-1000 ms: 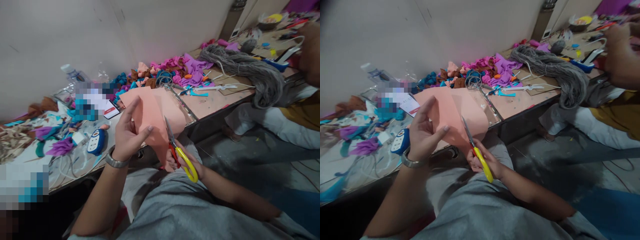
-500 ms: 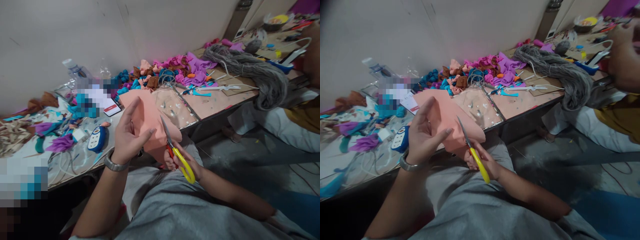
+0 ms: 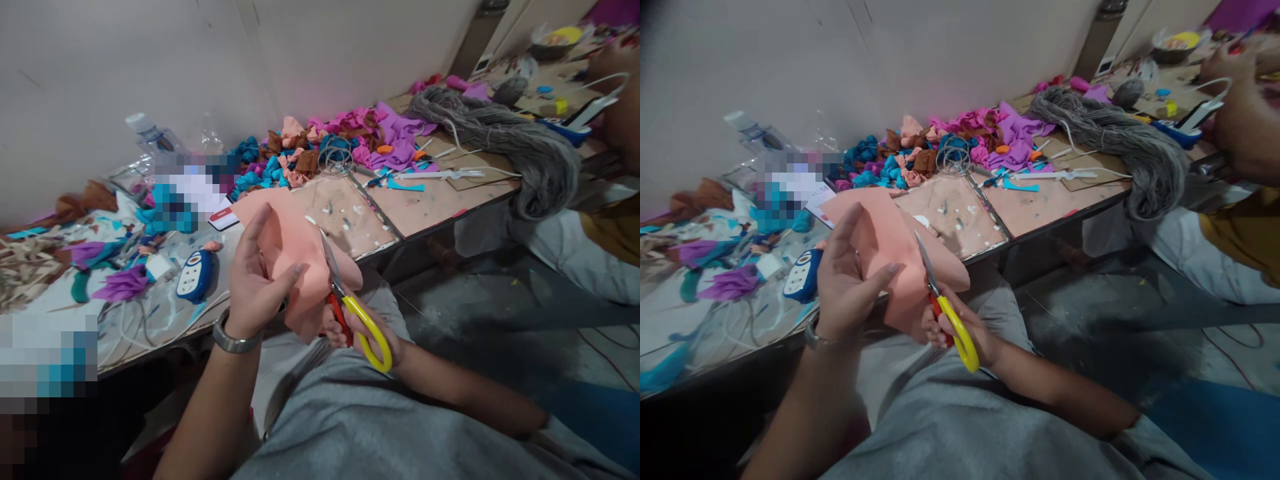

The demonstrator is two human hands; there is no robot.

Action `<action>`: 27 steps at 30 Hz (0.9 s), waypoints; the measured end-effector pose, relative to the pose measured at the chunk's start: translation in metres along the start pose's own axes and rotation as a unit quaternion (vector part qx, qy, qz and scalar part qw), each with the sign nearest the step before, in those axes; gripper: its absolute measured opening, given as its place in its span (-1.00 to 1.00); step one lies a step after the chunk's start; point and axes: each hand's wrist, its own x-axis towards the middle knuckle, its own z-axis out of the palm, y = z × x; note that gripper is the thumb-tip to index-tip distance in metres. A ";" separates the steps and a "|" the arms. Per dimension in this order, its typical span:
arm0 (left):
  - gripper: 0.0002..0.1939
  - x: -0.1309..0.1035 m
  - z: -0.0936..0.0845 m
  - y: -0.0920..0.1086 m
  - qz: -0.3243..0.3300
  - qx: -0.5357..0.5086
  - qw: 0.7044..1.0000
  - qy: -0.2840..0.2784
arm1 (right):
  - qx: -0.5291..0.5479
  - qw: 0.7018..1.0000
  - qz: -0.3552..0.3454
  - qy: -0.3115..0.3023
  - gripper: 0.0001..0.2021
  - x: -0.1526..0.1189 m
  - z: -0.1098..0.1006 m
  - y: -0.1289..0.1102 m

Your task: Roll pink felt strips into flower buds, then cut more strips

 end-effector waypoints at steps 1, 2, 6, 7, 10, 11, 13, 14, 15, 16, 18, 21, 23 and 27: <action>-0.11 -0.001 0.000 -0.001 -0.002 0.000 1.000 0.002 | 0.013 1.000 0.000 -0.009 -0.34 0.000 0.001 0.000; -0.10 -0.002 0.000 -0.002 -0.001 0.000 1.000 0.002 | 0.031 0.999 0.002 -0.022 -0.40 -0.001 0.002 0.000; -0.07 -0.004 0.000 -0.005 0.004 -0.016 1.000 0.007 | 0.066 0.997 -0.008 -0.038 -0.51 -0.003 0.007 -0.004; -0.07 -0.004 0.000 -0.005 0.004 -0.020 1.000 0.009 | 0.064 0.997 -0.012 -0.034 -0.52 -0.003 0.008 -0.005; -0.06 -0.004 -0.001 -0.005 -0.004 -0.017 1.000 0.008 | 0.060 0.998 -0.017 -0.024 -0.58 -0.005 0.011 -0.006; -0.06 -0.004 -0.001 -0.004 -0.005 -0.014 1.000 0.007 | 0.061 0.998 -0.019 -0.020 -0.60 -0.005 0.011 -0.006; -0.10 -0.004 -0.001 -0.004 -0.006 -0.009 1.000 0.000 | 0.063 0.998 -0.016 -0.013 -0.63 -0.006 0.012 -0.006; -0.12 -0.004 -0.002 -0.004 -0.005 -0.006 1.000 -0.001 | 0.065 0.998 -0.014 -0.009 -0.63 -0.007 0.012 -0.005; -0.14 -0.004 -0.002 -0.004 -0.007 -0.003 1.000 -0.003 | 0.068 0.998 -0.009 -0.005 -0.62 -0.007 0.012 -0.005; -0.16 -0.004 -0.003 -0.004 -0.008 0.000 1.000 -0.004 | 0.071 0.997 -0.004 -0.002 -0.60 -0.007 0.012 -0.005; -0.14 -0.003 -0.003 -0.003 -0.003 0.002 1.000 -0.004 | 0.075 0.997 0.008 0.003 -0.54 -0.007 0.011 -0.005; -0.08 -0.002 -0.004 -0.003 0.004 -0.008 1.000 -0.001 | 0.072 0.997 0.013 0.006 -0.48 -0.007 0.011 -0.005; -0.08 -0.002 -0.005 -0.002 0.006 -0.016 1.000 -0.001 | 0.069 0.998 0.009 0.004 -0.49 -0.007 0.012 -0.006; -0.10 -0.001 -0.005 0.000 0.002 -0.016 1.000 0.001 | 0.067 0.998 0.007 0.000 -0.51 -0.008 0.014 -0.009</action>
